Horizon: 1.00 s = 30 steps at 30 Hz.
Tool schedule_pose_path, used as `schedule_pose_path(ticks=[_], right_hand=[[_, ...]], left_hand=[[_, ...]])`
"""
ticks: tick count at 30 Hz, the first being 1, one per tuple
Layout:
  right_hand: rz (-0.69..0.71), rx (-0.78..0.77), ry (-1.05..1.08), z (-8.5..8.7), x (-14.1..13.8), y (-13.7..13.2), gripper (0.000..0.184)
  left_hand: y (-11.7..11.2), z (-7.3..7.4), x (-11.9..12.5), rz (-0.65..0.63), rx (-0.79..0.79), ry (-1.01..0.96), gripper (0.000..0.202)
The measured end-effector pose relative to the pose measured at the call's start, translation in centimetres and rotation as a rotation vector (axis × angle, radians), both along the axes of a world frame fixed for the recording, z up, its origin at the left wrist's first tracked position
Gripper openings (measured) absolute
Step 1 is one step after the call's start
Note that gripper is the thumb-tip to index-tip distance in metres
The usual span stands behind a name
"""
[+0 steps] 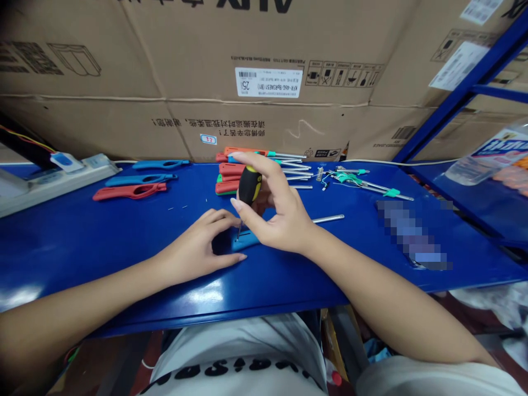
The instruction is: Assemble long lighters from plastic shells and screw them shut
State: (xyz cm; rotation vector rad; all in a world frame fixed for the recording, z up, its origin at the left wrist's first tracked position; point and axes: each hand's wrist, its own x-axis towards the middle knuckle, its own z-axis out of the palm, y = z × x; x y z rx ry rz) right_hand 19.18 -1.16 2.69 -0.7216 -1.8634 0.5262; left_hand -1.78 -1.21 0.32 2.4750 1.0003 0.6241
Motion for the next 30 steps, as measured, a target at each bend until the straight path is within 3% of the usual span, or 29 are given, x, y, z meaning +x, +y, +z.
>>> schedule_pose_path(ticks=[5, 14, 21, 28, 30], right_hand=[[0.028, -0.032, -0.006, -0.2, -0.1, -0.1, 0.059], [0.072, 0.077, -0.031, -0.5, -0.4, 0.3, 0.059], [0.23, -0.042, -0.155, 0.8, 0.1, -0.2, 0.069], [0.028, 0.213, -0.21, 0.3, 0.3, 0.3, 0.064], [0.025, 0.209, -0.252, 0.6, 0.4, 0.2, 0.067]], left_hand=[[-0.1, -0.1, 0.0, -0.037, -0.021, 0.055, 0.038], [0.1, -0.3, 0.1, -0.066, -0.027, 0.01, 0.037], [0.0, -0.3, 0.0, -0.084, -0.01, -0.071, 0.022], [-0.1, -0.8, 0.4, -0.091, -0.006, -0.122, 0.021], [-0.1, -0.9, 0.5, -0.096, -0.017, -0.13, 0.021]])
